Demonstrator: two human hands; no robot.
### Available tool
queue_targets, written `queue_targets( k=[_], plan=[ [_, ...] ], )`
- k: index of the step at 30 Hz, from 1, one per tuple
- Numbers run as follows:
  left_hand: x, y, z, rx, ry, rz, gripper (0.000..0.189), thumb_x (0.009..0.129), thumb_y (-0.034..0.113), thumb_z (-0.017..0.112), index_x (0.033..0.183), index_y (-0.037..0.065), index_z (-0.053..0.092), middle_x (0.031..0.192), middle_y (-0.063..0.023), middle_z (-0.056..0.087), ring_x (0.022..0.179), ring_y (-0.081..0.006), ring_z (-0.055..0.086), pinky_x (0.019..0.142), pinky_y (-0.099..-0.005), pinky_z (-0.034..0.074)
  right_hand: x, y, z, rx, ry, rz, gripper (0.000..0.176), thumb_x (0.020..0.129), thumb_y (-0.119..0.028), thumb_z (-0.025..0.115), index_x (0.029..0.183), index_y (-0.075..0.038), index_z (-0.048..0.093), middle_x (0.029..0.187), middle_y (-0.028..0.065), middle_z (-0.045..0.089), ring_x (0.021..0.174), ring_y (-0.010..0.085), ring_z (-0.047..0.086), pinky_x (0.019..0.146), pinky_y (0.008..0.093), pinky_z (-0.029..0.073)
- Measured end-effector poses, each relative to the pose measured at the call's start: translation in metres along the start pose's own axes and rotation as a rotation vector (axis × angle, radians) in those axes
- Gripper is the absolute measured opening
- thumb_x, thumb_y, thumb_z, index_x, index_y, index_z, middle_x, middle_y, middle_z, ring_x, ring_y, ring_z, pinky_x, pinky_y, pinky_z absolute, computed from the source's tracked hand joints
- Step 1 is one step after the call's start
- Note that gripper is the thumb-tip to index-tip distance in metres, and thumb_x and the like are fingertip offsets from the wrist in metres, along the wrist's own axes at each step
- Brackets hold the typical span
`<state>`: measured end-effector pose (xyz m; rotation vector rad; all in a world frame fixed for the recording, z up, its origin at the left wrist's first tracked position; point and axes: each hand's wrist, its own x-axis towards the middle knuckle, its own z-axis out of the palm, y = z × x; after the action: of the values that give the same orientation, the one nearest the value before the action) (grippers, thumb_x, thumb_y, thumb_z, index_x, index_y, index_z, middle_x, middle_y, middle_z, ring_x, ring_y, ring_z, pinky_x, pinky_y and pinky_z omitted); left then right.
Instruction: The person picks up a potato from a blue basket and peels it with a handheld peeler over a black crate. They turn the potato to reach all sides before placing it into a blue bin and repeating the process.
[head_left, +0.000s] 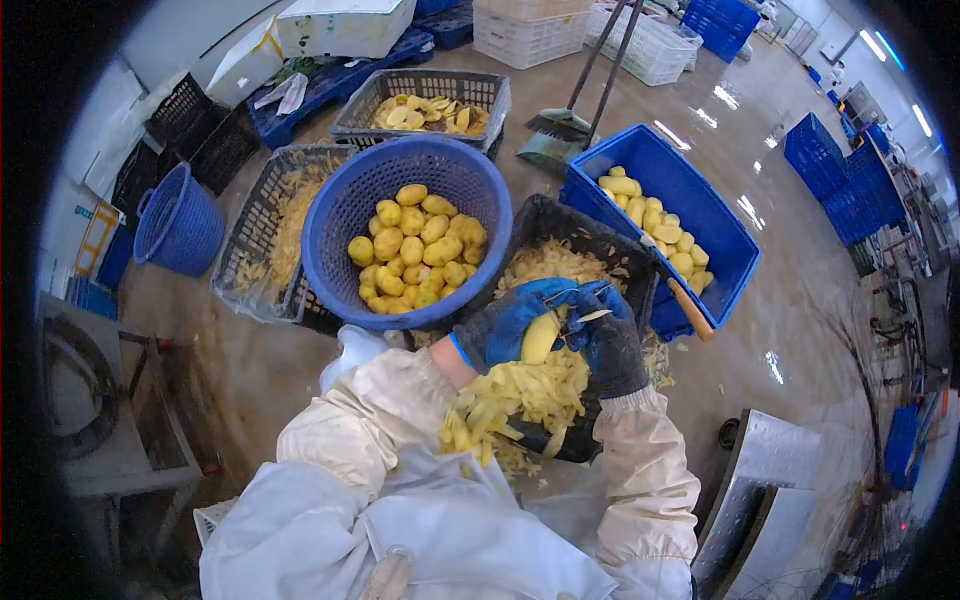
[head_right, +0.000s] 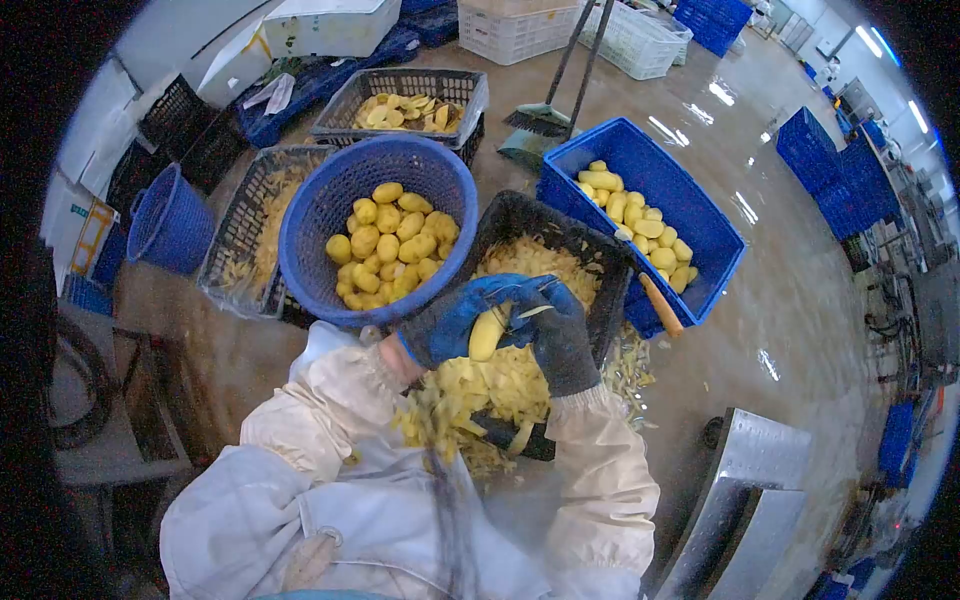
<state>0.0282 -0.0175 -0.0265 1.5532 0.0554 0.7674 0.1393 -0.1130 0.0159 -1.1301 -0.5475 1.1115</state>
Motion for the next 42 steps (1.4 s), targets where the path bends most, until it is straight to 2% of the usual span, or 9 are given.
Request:
queue_targets(
  k=[1,3,4,7,23,36,39,41,42],
  plan=[
    [0.001,0.006,-0.005,0.001,0.004,-0.002,0.037,0.092,0.039,0.049,0.111,0.007,0.055,0.093,-0.0070,0.062,0.077,-0.0205,0.062,0.063,-0.0356,0.054,0.001,0.002,-0.003,0.059,-0.009,0.008,0.018,0.091,-0.024,0.056,0.089,-0.006,0.054,0.067,0.0009,0.052,0.050,0.0073,0.048,0.044,0.0186,0.037],
    [0.005,0.025,-0.020,-1.075,0.051,-0.721,0.040,0.092,0.039,0.049,0.114,0.006,0.054,0.089,-0.0082,0.062,0.076,-0.0211,0.062,0.063,-0.0354,0.054,-0.003,-0.008,0.000,0.060,0.045,-0.026,0.018,0.090,-0.022,0.057,0.090,-0.005,0.055,0.067,0.0016,0.054,0.052,0.0082,0.050,0.045,0.0200,0.039],
    [0.006,0.026,-0.020,-1.167,0.068,-0.746,0.051,0.096,0.044,0.036,0.124,0.002,0.047,0.104,-0.0114,0.060,0.083,-0.0205,0.061,0.069,-0.0309,0.052,-0.004,-0.013,0.001,0.062,0.104,-0.063,0.017,0.089,-0.020,0.057,0.092,-0.003,0.057,0.066,0.0024,0.055,0.054,0.0091,0.052,0.046,0.0214,0.041],
    [0.007,0.022,-0.021,-1.350,0.076,-0.659,0.055,0.094,0.047,0.039,0.124,0.001,0.045,0.107,-0.0131,0.059,0.087,-0.0228,0.061,0.070,-0.0343,0.053,-0.007,-0.020,-0.003,-0.058,0.095,-0.113,0.018,0.089,-0.020,0.058,0.091,-0.002,0.058,0.069,0.0029,0.057,0.055,0.0091,0.052,0.046,0.0212,0.041],
    [0.009,0.019,-0.015,-1.373,0.240,-0.749,0.060,0.092,0.053,0.039,0.121,0.002,0.050,0.108,-0.0165,0.060,0.094,-0.0289,0.060,0.079,-0.0406,0.051,-0.003,-0.016,-0.015,-0.100,0.111,-0.160,0.016,0.087,-0.016,0.058,0.092,-0.001,0.061,0.074,0.0063,0.061,0.059,0.0112,0.058,0.047,0.0219,0.043],
    [-0.005,0.014,-0.010,-1.154,-0.087,-0.676,0.050,0.097,0.042,0.033,0.120,0.001,0.050,0.106,-0.0105,0.061,0.092,-0.0210,0.059,0.082,-0.0333,0.048,-0.011,-0.009,0.007,-0.249,-0.031,0.078,0.011,0.080,-0.006,0.066,0.089,-0.002,0.061,0.070,0.0023,0.061,0.052,0.0068,0.054,0.042,0.0178,0.038],
    [-0.008,0.009,-0.009,-1.255,0.004,-0.800,0.049,0.096,0.042,0.037,0.121,0.002,0.050,0.104,-0.0102,0.061,0.090,-0.0227,0.059,0.078,-0.0354,0.050,0.010,0.008,-0.027,-0.286,-0.016,-0.045,0.011,0.080,-0.008,0.066,0.088,-0.003,0.060,0.069,0.0008,0.060,0.049,0.0062,0.050,0.041,0.0186,0.036],
    [-0.010,0.002,-0.008,-1.262,0.079,-0.873,0.049,0.095,0.042,0.039,0.121,0.002,0.050,0.104,-0.0101,0.061,0.090,-0.0237,0.059,0.076,-0.0368,0.050,0.035,0.012,-0.058,-0.217,0.401,-0.566,0.012,0.080,-0.010,0.067,0.087,-0.003,0.060,0.068,0.0009,0.059,0.046,0.0065,0.047,0.041,0.0195,0.036],
    [-0.009,-0.003,-0.009,-1.288,0.001,-0.822,0.049,0.094,0.043,0.042,0.121,0.002,0.050,0.103,-0.0100,0.061,0.089,-0.0251,0.059,0.076,-0.0387,0.051,0.034,0.012,-0.062,-0.213,0.402,-0.572,0.012,0.080,-0.010,0.067,0.087,-0.003,0.060,0.068,0.0009,0.059,0.046,0.0065,0.047,0.041,0.0195,0.036]
  ],
)
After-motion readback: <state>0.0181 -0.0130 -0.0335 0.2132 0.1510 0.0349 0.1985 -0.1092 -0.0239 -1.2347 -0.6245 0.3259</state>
